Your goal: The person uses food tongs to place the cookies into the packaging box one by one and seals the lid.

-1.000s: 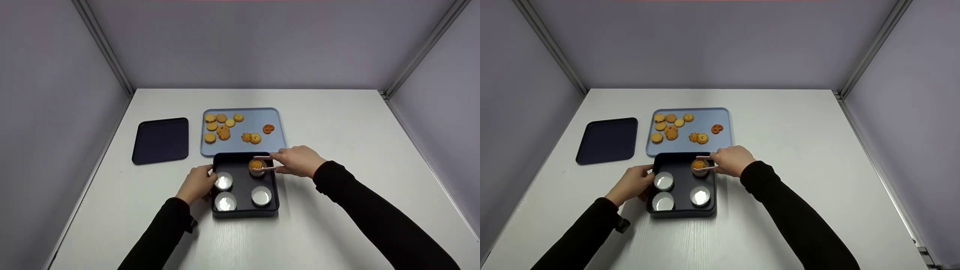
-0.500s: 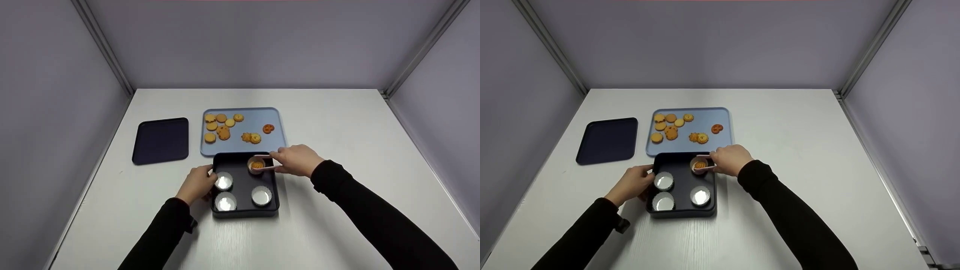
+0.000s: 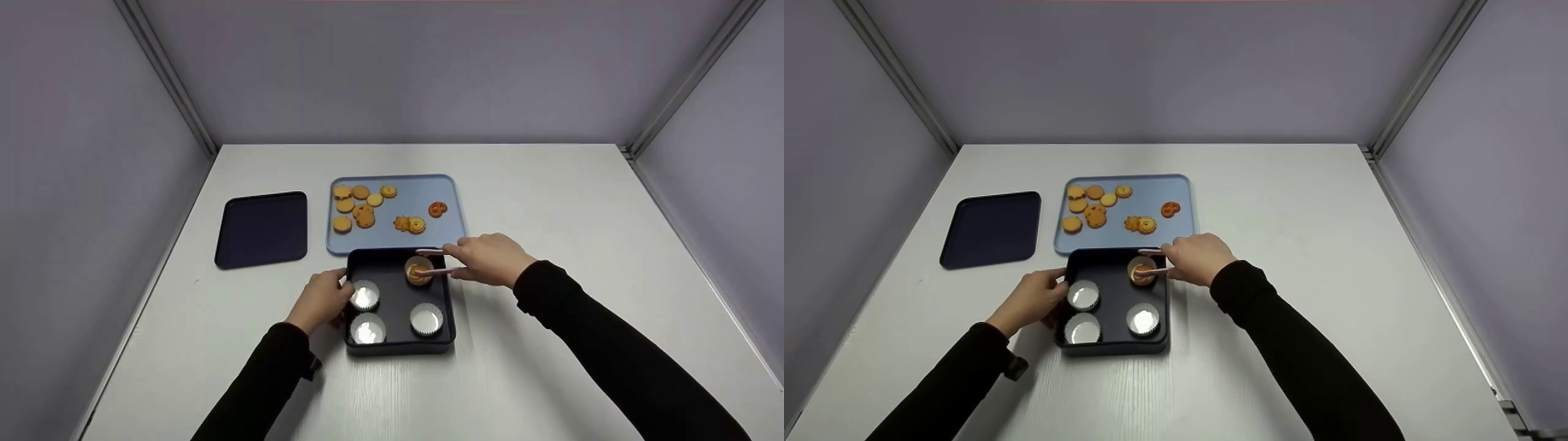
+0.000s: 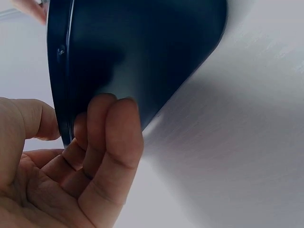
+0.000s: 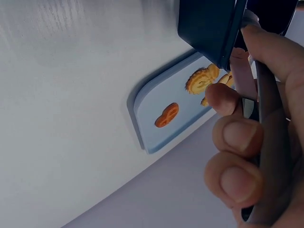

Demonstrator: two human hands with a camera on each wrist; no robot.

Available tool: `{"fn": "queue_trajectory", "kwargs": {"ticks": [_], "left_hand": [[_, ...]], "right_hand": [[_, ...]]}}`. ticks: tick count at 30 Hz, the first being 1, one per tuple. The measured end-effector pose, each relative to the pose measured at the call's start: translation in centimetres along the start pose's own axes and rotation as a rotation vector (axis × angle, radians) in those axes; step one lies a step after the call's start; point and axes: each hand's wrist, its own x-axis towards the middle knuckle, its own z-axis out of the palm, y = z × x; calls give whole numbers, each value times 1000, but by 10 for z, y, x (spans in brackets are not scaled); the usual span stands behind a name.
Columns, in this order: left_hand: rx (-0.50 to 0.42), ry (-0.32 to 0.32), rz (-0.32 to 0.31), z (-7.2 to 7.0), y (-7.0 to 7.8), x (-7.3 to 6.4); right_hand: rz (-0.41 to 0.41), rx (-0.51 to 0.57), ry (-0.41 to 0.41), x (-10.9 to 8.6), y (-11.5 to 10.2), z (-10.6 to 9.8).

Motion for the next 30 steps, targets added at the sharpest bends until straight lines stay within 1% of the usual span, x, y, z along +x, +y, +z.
{"fn": "queue_trajectory", "kwargs": {"ticks": [2,5,10,14,17,19,22,25,30], "left_hand": [[7,1,-1,0,0,0],[4,-3,2,0,1,0],[9,-3,9,0,0,1],[3,-4,10,0,0,1],[-2,-2,15,0,0,1],[-7,-2,19,0,-1,1],[-20,-3,22,0,-1,0],[-26,-9,12,0,-1,0],[5,-15,-5,-1,1,-1]], "right_hand": [[-4,7,13,1,0,0],[-8,1,8,1,0,-3],[-13,35,-31,0,3,-8],[-56,120,-47,-2,9,-13],[-90,192,-43,-3,13,-17],[-98,246,-31,-4,17,-20],[-75,324,6,-5,23,-22],[-31,371,57,-5,29,-23],[75,351,129,-4,39,-20]]}}
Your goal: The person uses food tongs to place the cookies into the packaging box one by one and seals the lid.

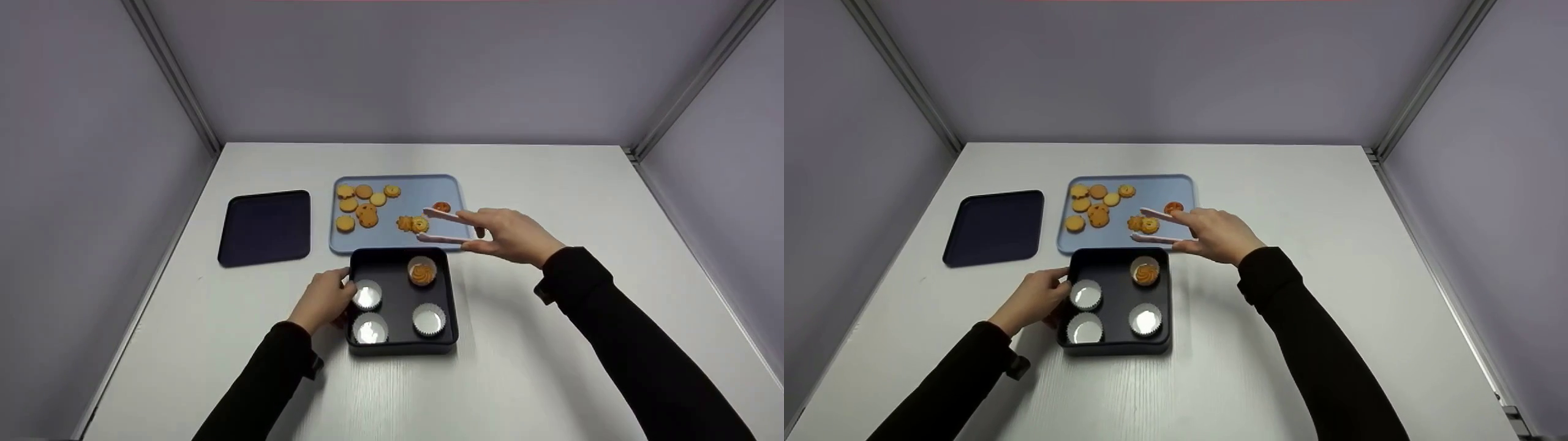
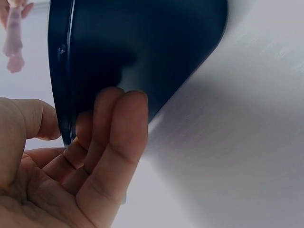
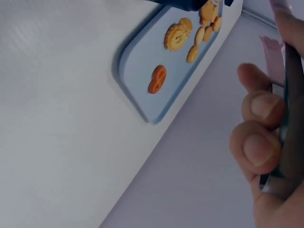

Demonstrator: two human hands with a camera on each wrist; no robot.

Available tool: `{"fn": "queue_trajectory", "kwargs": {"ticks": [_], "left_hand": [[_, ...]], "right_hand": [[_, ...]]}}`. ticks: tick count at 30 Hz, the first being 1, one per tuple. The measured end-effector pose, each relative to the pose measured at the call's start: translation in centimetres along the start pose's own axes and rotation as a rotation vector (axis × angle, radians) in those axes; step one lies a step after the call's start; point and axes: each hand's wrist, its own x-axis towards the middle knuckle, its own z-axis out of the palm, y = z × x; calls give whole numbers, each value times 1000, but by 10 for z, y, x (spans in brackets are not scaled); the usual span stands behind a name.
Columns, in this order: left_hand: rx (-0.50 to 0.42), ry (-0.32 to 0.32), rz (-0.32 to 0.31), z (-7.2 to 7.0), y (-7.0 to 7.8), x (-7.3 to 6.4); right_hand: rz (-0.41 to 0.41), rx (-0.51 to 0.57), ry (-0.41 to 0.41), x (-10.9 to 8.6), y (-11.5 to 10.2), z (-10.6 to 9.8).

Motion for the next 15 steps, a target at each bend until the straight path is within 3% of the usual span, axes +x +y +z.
{"fn": "queue_trajectory", "kwargs": {"ticks": [8,15], "left_hand": [[39,13,3,0,1,1],[77,38,19,1,0,1]], "right_hand": [[185,1,80,7,19,9],[358,70,113,16,34,19]]}}
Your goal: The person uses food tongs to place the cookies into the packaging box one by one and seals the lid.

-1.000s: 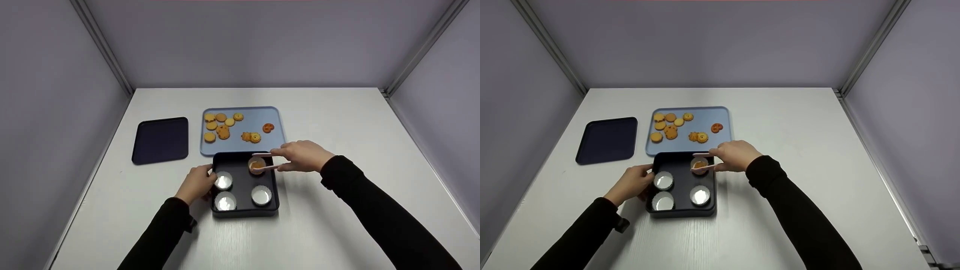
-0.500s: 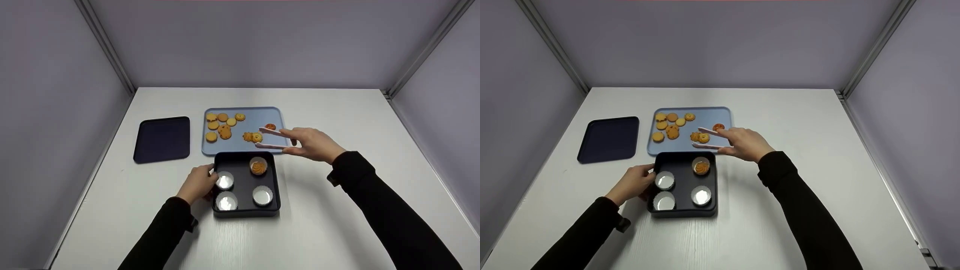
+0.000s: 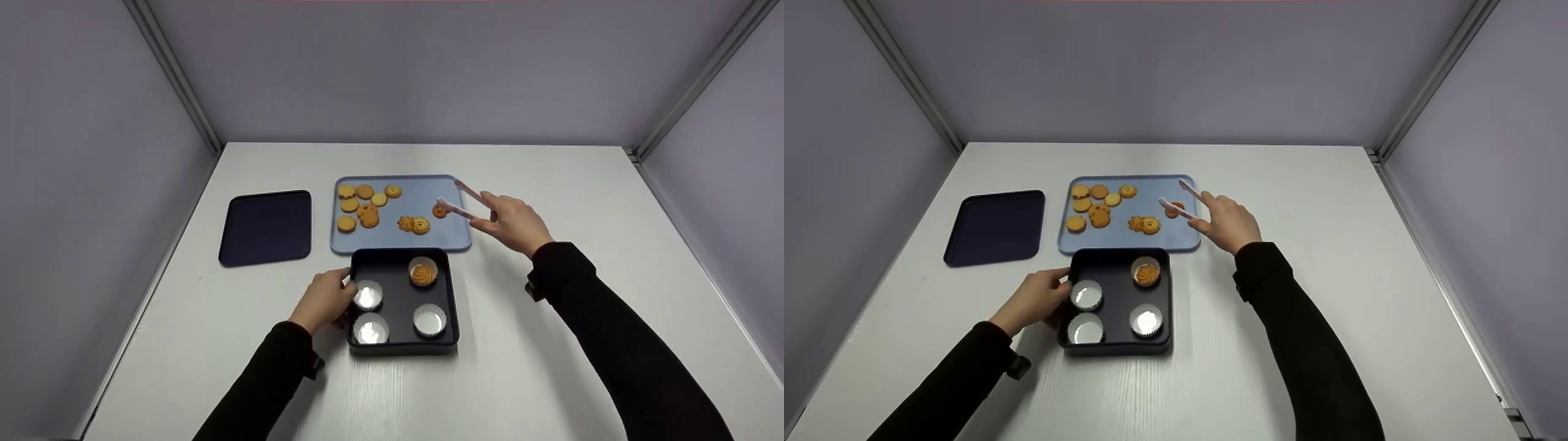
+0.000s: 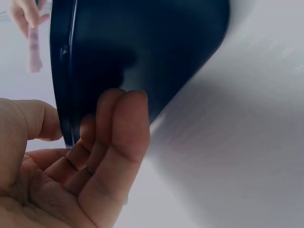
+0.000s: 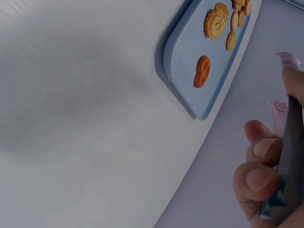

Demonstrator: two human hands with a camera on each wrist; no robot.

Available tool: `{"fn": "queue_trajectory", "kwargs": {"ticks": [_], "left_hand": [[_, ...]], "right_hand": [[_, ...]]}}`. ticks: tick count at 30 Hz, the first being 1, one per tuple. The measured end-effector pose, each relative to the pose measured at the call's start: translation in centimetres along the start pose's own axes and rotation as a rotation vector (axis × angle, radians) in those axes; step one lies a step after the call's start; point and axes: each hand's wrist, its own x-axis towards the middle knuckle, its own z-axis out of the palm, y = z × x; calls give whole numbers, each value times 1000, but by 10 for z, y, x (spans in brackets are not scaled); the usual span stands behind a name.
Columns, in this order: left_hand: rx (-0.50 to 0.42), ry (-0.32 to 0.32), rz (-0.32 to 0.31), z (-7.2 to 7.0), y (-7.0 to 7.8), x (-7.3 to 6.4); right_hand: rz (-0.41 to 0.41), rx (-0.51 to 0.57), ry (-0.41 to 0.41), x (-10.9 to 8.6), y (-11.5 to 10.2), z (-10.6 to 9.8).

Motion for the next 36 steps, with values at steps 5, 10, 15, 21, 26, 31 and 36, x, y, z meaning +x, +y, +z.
{"fn": "queue_trajectory", "kwargs": {"ticks": [5,10,15,21,26,31,36], "left_hand": [[9,5,6,0,0,1],[8,13,15,0,-1,2],[-3,2,11,-1,0,1],[-8,-2,-2,0,0,0],[-9,-1,-11,0,-1,0],[-14,1,0,0,-1,1],[-9,1,13,1,-1,2]], "right_hand": [[81,36,-16,7,4,9],[93,16,-47,12,5,18],[109,-43,-79,16,5,26],[141,-56,-99,17,6,39],[150,-63,-117,19,7,47],[159,-77,-133,23,6,52],[181,-92,-145,28,5,54]]}}
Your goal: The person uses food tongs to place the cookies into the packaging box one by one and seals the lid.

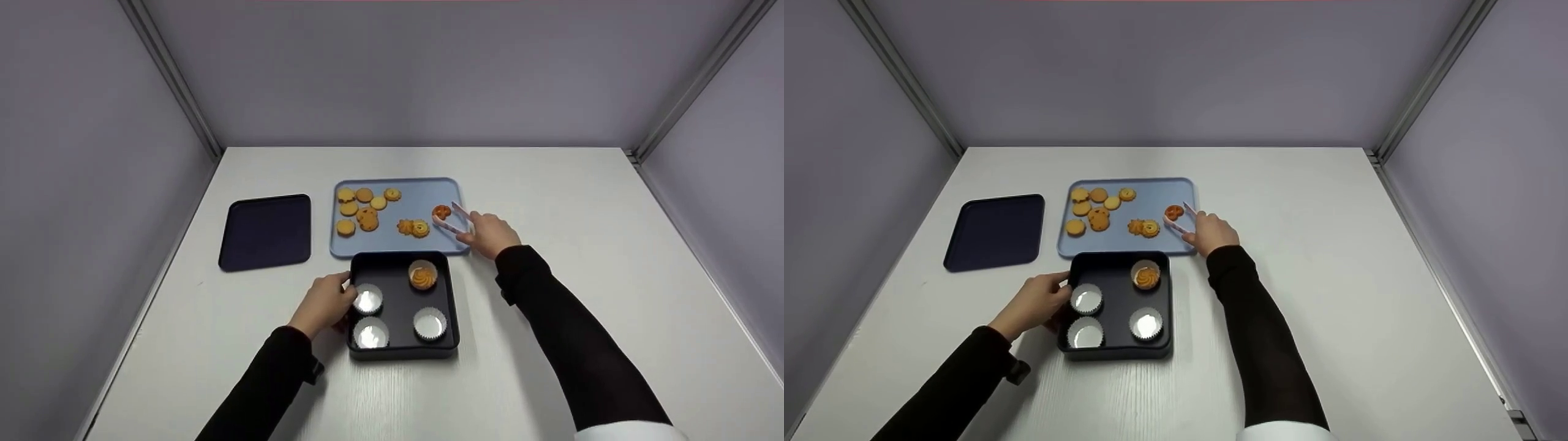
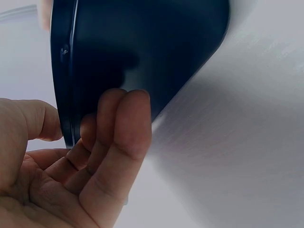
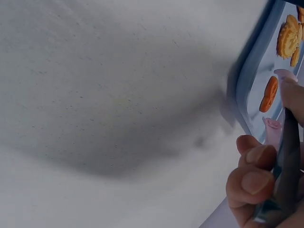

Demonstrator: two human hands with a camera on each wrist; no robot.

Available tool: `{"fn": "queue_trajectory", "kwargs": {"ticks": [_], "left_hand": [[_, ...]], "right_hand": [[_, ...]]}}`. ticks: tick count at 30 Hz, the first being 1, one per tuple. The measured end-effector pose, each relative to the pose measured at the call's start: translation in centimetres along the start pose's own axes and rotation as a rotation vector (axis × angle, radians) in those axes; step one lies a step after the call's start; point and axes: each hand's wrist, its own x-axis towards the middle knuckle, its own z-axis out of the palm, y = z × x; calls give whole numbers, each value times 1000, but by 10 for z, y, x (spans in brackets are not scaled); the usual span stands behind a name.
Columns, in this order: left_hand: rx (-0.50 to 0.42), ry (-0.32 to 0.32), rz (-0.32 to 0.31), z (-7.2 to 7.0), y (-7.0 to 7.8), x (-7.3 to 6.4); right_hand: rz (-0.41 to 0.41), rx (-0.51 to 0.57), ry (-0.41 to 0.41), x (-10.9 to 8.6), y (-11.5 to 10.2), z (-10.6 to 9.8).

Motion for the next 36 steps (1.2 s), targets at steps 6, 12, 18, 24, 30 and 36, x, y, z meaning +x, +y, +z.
{"fn": "queue_trajectory", "kwargs": {"ticks": [6,12,18,24,30,36], "left_hand": [[4,-8,-3,0,1,0],[17,-9,-12,-2,2,-1],[12,9,-1,0,2,-2],[38,23,8,1,2,-2],[25,9,-1,1,1,-1],[-8,-2,1,0,2,-1]], "right_hand": [[15,1,-22,5,-1,1],[19,-24,-29,7,-4,0],[11,-40,-26,9,-9,1],[-22,-70,-11,9,-10,1],[-52,-101,-14,5,-8,-2],[-109,-106,-2,2,-4,-3]]}}
